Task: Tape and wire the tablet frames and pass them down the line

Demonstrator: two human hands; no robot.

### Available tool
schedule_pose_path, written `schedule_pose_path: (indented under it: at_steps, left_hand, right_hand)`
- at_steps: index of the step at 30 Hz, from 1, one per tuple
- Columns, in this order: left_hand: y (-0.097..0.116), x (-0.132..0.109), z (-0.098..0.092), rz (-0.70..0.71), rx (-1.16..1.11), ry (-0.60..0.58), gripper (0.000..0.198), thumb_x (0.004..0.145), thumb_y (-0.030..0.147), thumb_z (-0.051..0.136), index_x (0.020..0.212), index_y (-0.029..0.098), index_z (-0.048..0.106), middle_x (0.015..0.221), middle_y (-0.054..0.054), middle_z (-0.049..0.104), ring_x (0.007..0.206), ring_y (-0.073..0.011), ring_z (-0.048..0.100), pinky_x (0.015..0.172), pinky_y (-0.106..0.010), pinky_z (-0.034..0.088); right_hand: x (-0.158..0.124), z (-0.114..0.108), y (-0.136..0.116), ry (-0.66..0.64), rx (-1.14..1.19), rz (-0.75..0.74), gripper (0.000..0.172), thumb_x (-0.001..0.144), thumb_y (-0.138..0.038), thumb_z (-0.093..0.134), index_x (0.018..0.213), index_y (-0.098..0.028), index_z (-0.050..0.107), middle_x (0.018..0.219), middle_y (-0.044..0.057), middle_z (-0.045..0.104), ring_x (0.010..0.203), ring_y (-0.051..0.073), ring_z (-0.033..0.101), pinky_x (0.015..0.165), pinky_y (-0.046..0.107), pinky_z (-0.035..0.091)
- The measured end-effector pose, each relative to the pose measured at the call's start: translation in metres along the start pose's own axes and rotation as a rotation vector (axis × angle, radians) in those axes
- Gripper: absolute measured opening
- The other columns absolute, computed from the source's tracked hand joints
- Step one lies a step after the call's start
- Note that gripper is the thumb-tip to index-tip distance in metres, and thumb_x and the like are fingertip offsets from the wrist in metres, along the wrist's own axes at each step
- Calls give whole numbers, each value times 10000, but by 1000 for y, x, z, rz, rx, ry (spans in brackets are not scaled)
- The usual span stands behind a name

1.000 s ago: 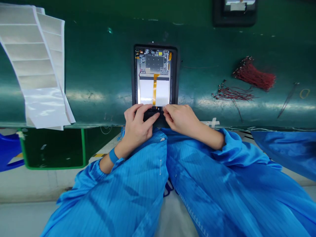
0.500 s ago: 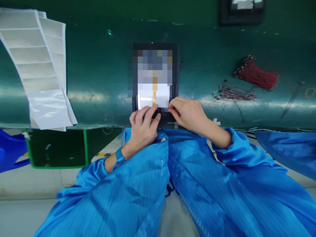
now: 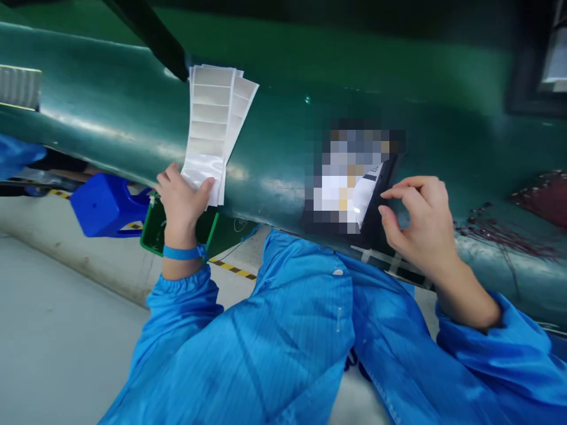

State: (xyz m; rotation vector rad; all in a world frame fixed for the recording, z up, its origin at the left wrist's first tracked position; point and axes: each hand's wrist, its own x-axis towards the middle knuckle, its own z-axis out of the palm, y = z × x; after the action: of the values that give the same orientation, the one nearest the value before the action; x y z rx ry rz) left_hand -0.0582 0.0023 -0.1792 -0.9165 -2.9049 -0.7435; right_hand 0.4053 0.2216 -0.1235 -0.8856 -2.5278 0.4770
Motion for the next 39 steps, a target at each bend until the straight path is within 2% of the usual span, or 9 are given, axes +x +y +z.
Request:
schedule_pose_path:
  at_steps: [5,9,14,18,22,26,29,34,39]
  left_hand:
    - [-26,33,1,-176,-25,-37,758,507,496,1083,856,164,498,1082,-108,645,1283,-395,570,1119,-532,428]
    - [-13,17,-10,-108,-106,181,670,562,392,1077,883,148,543,1158,-76,614,1377,-375,525,1172,-508,374]
    - [18,-38,-13,-88,-525,204,451,842,459,904,983,157,601,947,-28,673,949,-209,697,846,-343,553]
    - [67,-108,-2,-143,-988,139,550,831,528,913,1126,168,620,1099,-65,724,949,-197,717,817,-289,592]
    - [93,-156,1,-166,-1062,21,612,804,561,927,1170,178,621,1112,-83,731,974,-217,737,849,-292,610]
    - [82,-147,-3,-227,-1338,-184,778,870,766,744,1400,220,586,1265,-142,719,1215,-337,711,1029,-454,610]
    - [71,-126,-3,-278,-1350,-309,867,871,708,784,1554,268,483,1504,-158,609,1399,-384,612,1168,-559,536]
    - [80,-115,-4,61,-1127,-173,988,845,491,914,1659,372,366,1781,-63,270,1638,-373,317,1346,-545,342]
    - [101,-123,-18,75,-1165,-214,1043,868,519,893,1703,431,274,1794,-50,251,1606,-361,396,1273,-493,478]
  right_hand:
    - [18,7,-18,13,53,-69,110,958,-229,621,1054,-211,672,1129,140,659,1050,321,614,875,473,483]
    - [36,15,-36,0,134,-135,91,956,-187,603,1015,-213,667,1090,125,678,1043,307,624,887,472,486]
    - [75,47,-77,-183,572,-152,97,970,-201,594,1043,-227,653,1081,78,710,1037,241,667,928,427,544]
    - [108,104,-119,-384,965,186,463,965,-388,685,1374,-264,505,1386,117,654,1076,219,688,890,397,599]
    - [122,141,-138,-375,1174,384,441,987,-301,601,1385,-284,410,1140,40,709,862,167,685,833,363,597]
    - [112,131,-139,-325,1191,213,432,923,-134,508,1328,-275,451,911,-30,658,855,152,665,852,321,575]
    - [100,113,-141,-337,1151,39,467,948,-154,486,1402,-262,468,1041,6,653,842,140,630,826,307,579]
    - [89,101,-139,-244,881,-103,523,979,-220,578,1497,-246,514,1467,120,534,997,187,625,883,367,616]
    - [90,98,-131,-215,769,-132,378,972,-203,649,1349,-211,670,1273,97,658,999,199,650,931,370,604]
